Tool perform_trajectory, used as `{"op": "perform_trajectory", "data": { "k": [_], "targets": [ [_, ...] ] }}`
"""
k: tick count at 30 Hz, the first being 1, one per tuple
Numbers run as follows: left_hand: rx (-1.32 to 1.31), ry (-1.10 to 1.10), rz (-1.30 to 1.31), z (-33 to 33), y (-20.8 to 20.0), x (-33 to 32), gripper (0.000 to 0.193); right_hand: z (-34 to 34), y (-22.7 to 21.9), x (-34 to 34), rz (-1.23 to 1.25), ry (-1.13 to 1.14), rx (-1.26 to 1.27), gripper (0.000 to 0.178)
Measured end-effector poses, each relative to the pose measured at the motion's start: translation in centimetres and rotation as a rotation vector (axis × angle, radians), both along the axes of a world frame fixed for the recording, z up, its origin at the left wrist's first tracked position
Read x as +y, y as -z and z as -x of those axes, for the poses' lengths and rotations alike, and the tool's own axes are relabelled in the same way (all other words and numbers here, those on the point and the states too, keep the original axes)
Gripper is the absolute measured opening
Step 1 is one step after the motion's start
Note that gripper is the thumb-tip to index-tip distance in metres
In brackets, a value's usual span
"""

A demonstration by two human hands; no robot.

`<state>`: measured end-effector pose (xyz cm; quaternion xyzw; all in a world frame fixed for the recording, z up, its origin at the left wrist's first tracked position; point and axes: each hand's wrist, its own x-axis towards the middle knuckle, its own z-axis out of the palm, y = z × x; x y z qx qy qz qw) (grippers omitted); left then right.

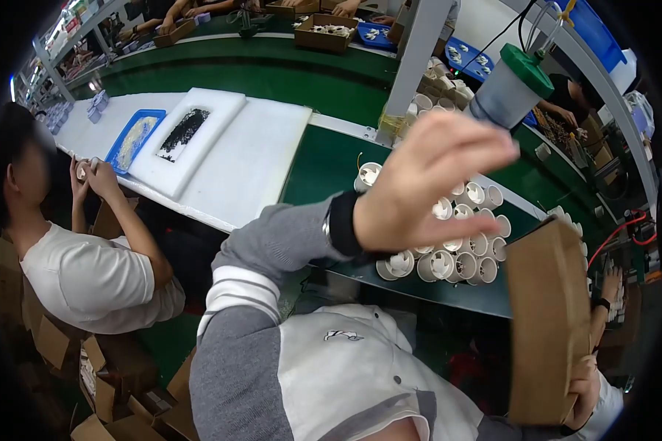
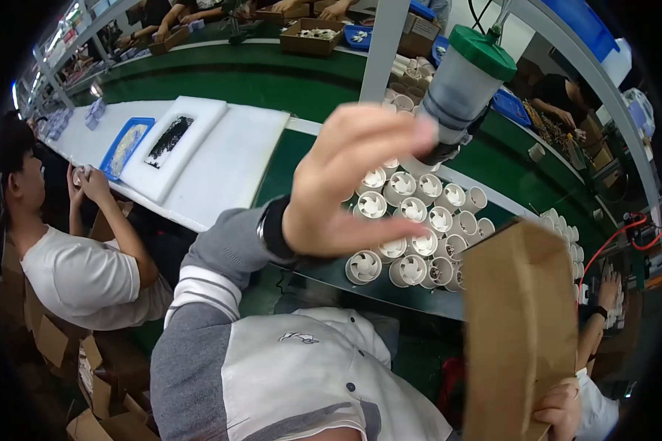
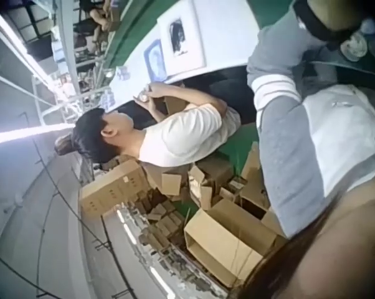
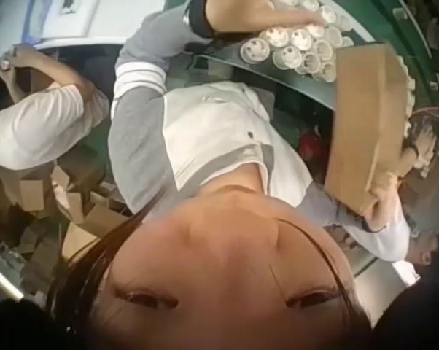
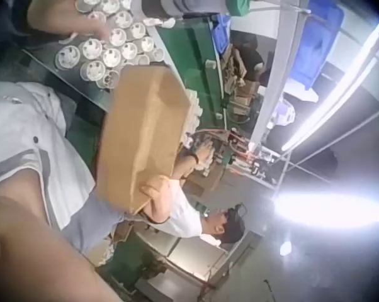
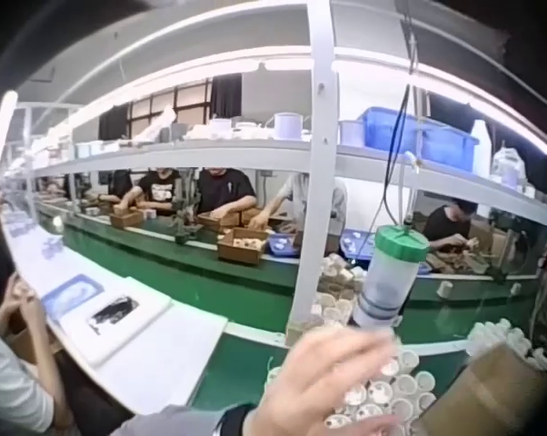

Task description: The person picks up fan blades from a box and inserts them into cylindrical housings on the table. They then retrieve another box of fan blades from a shelf and continue the assembly process by hand.

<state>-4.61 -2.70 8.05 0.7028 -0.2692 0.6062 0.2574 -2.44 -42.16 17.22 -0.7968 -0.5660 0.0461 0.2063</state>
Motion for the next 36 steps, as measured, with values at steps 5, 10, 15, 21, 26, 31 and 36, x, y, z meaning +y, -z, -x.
{"op": "perform_trajectory", "data": {
  "k": [5, 10, 15, 21, 26, 31, 36],
  "targets": [
    [0.194, 0.254, -0.237, 13.1, -1.1, -2.5, 0.037, 0.8, 0.0, 9.1, 0.233, -0.831, 0.007, 0.021],
    [0.415, -0.052, -0.459, 22.0, -0.5, 1.6, 0.033, 1.8, 0.6, 18.1, 0.004, -0.993, -0.291, 0.022],
    [0.552, -0.529, -0.480, 21.6, -1.0, 3.5, 0.017, 1.4, 2.0, 24.7, -0.201, -0.804, -0.585, 0.025],
    [0.630, -0.769, -0.450, 9.6, 0.1, 15.7, 0.012, -3.2, 5.0, 24.8, -0.481, -0.390, -0.597, 0.031],
    [0.777, -0.882, -0.651, -2.7, 0.9, 26.6, 0.007, -7.7, 8.2, 25.8, -0.246, -0.120, -0.870, 0.036],
    [0.983, -0.991, -0.505, -13.3, 2.3, 33.6, 0.006, -11.2, 9.3, 26.1, -0.156, -0.031, -1.008, 0.035],
    [0.959, -0.856, -0.179, -25.1, 4.9, 40.1, 0.019, -11.9, 9.9, 26.2, -0.112, 0.123, -1.063, 0.021]
  ]
}}
